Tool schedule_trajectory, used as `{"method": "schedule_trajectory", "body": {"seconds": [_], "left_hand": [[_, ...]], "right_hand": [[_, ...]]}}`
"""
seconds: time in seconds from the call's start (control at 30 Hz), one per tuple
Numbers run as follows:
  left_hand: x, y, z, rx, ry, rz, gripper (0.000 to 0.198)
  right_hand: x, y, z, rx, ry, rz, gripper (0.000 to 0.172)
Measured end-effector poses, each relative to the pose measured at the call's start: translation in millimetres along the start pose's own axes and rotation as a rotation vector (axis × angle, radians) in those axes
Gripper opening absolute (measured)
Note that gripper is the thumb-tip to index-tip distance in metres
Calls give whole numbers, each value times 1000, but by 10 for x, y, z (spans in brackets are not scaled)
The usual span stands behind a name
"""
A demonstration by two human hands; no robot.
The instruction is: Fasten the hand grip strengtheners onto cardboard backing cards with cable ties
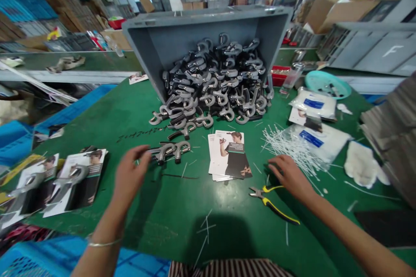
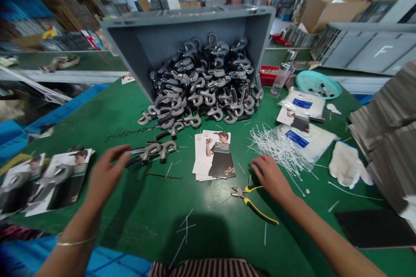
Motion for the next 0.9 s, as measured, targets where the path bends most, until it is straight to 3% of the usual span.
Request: {"method": "schedule_trajectory", "body": {"seconds": [0.07,0.13,0.17,0.23,0.33,0.47,0.67,0.8,0.9], "left_hand": [[134,791,15,-146,35,-239,29],[241,1396,-6,-300,8,-343,35],[272,1605,-29,-391,-19,-363,35],[290,1849,-85,-468,-80,-383,30],[253,1914,-182,-447,-167,-416,28],[222,1787,-273,-359,-242,-418,29],[322,1555,-233,-214,-274,-423,26],[336,1495,-79,324,-414,-348,29],[372,1619,12,684,-587,-443,44]], "right_hand": [[-289,41,165,105,151,-10,29],[-502,81,273,182,237,-29,25],[-574,94,300,205,250,-33,23],[-659,100,319,227,249,-41,21],[-714,26,325,236,217,-38,23],[-823,-215,410,175,193,31,25],[-888,-404,563,-624,303,70,17],[-813,-356,344,-1112,295,126,30],[-775,-354,-24,-1218,219,140,26]]}}
Point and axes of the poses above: each hand's wrist, its own x-axis away from the middle knuckle, its own y-axis out of the palm, z = x × y, the point moved 4 cm from there along -x, towards the middle knuckle, and after that the axes turned 8 degrees about x, right-handed, at the moved point
